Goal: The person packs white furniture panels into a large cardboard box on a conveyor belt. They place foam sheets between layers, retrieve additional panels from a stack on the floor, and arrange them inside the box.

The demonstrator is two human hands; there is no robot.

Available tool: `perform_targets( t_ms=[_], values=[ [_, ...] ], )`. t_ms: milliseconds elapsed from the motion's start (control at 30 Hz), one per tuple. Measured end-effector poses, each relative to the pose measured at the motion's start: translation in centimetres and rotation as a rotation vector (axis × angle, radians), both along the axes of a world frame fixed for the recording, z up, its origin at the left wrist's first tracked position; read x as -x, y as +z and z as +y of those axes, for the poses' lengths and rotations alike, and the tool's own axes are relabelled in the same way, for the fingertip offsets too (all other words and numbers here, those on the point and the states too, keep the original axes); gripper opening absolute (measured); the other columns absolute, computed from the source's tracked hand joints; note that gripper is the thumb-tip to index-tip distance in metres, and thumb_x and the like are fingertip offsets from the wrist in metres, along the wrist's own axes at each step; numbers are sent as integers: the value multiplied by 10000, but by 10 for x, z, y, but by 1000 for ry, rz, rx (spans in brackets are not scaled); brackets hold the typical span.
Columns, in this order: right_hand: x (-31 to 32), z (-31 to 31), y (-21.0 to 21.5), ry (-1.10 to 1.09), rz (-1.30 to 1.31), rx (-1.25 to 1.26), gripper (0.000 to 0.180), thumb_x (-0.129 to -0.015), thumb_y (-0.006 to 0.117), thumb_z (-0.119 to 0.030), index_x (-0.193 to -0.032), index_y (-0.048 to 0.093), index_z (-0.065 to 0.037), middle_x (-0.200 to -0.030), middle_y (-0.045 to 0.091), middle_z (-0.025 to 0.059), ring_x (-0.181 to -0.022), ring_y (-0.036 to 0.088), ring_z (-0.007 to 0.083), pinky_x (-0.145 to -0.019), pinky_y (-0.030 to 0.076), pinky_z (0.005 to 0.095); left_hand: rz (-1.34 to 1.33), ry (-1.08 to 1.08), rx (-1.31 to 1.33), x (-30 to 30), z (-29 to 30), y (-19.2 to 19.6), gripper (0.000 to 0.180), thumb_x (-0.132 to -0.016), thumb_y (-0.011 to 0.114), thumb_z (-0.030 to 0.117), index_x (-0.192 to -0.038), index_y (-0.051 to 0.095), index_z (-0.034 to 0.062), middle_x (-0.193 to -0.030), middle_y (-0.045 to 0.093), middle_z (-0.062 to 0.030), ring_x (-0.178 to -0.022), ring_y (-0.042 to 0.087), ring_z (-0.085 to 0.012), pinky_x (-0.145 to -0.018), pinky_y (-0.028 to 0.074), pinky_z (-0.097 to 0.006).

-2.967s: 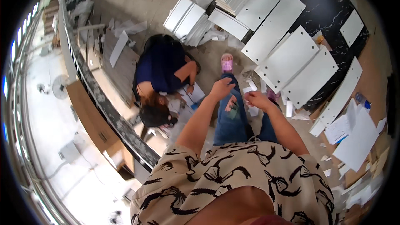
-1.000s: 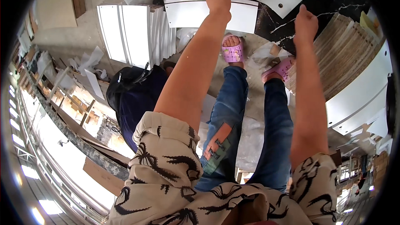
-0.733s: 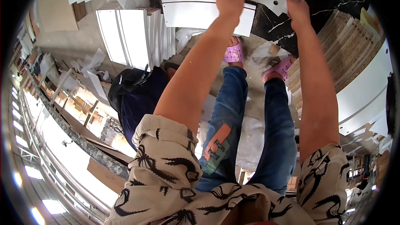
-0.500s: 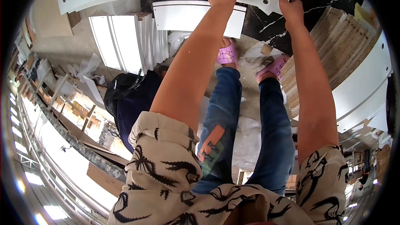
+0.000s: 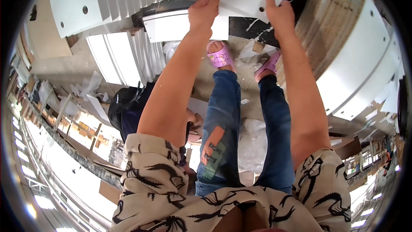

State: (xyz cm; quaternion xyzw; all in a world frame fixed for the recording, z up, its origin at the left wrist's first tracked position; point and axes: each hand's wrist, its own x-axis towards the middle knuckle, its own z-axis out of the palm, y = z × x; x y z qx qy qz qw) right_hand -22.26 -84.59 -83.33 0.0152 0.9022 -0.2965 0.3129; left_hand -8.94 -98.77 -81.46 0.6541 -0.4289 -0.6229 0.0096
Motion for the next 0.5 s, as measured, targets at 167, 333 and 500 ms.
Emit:
perform_targets(
  t_ms=[167, 333, 500],
  values=[
    [9, 0, 38, -63, -99, 12, 778, -741, 580, -598, -1095, 508, 92, -1068, 576, 245, -1012, 564, 317, -862, 431, 345, 89, -42, -85, -6, -9, 54, 356, -770, 719, 236, -966, 603, -37, -870, 625, -79, -783, 600, -145, -729, 512, -249],
    [-7, 22, 100, -191, -353, 369, 660, -759, 649, -491, -1090, 557, 73, -1021, 618, 164, -923, 580, 194, -792, 441, 296, 64, -167, -215, -31, -13, 93, 389, -742, 730, 207, -992, 603, -63, -879, 616, -78, -761, 599, -141, -699, 510, -237],
    [-56, 53, 191, -153, -667, 185, 540, -788, 667, -418, -1059, 578, 41, -959, 635, 112, -799, 573, 143, -704, 460, 264, 102, -454, -500, -59, -28, 142, 580, -760, 709, 274, -1183, 459, -35, -982, 606, -129, -880, 605, -202, -770, 511, -334]
  ],
)
